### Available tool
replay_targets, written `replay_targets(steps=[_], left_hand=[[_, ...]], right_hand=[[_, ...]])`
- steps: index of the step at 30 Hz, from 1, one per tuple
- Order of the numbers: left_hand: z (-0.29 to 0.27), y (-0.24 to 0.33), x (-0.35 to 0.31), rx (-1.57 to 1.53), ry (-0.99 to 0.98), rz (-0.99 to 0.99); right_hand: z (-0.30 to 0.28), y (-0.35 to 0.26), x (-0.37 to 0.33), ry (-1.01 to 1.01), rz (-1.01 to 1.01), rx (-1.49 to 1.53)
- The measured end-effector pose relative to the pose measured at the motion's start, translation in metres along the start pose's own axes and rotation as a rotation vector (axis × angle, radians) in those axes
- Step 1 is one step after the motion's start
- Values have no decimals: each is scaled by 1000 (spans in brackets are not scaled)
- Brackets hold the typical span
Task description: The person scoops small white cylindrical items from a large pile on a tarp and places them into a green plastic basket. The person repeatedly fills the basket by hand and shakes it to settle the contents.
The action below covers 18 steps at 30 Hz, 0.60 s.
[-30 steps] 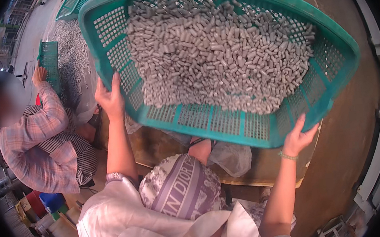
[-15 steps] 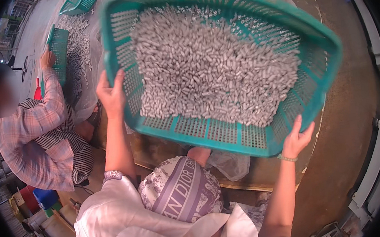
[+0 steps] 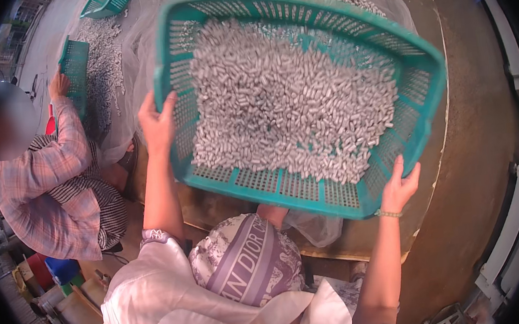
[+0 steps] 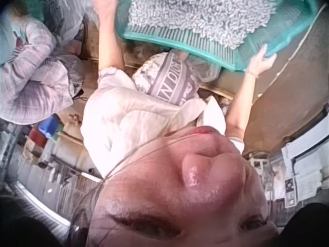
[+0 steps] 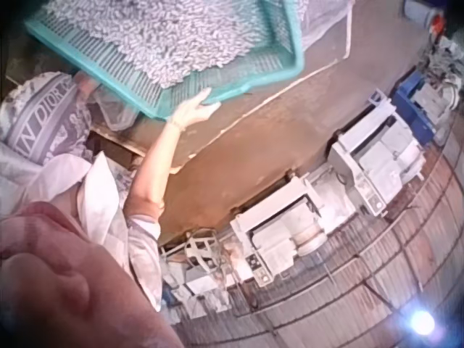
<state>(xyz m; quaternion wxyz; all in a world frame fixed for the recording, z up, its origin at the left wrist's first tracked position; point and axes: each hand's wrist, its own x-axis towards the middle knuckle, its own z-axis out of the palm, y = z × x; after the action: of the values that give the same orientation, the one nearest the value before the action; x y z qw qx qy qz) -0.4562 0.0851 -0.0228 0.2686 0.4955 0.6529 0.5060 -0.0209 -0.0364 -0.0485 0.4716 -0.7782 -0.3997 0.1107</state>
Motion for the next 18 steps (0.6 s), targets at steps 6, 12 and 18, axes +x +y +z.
replay_targets(steps=[6,12,18], left_hand=[[-8,-7,20,422,4,-15],[-1,-36,10,336,-61,-88],[-12,-8,-23,6,134,150]], right_hand=[[22,-29,39,-247,-92,-85],[11,2,23,-256,27,-112],[7,4,-21,75,-64,150]])
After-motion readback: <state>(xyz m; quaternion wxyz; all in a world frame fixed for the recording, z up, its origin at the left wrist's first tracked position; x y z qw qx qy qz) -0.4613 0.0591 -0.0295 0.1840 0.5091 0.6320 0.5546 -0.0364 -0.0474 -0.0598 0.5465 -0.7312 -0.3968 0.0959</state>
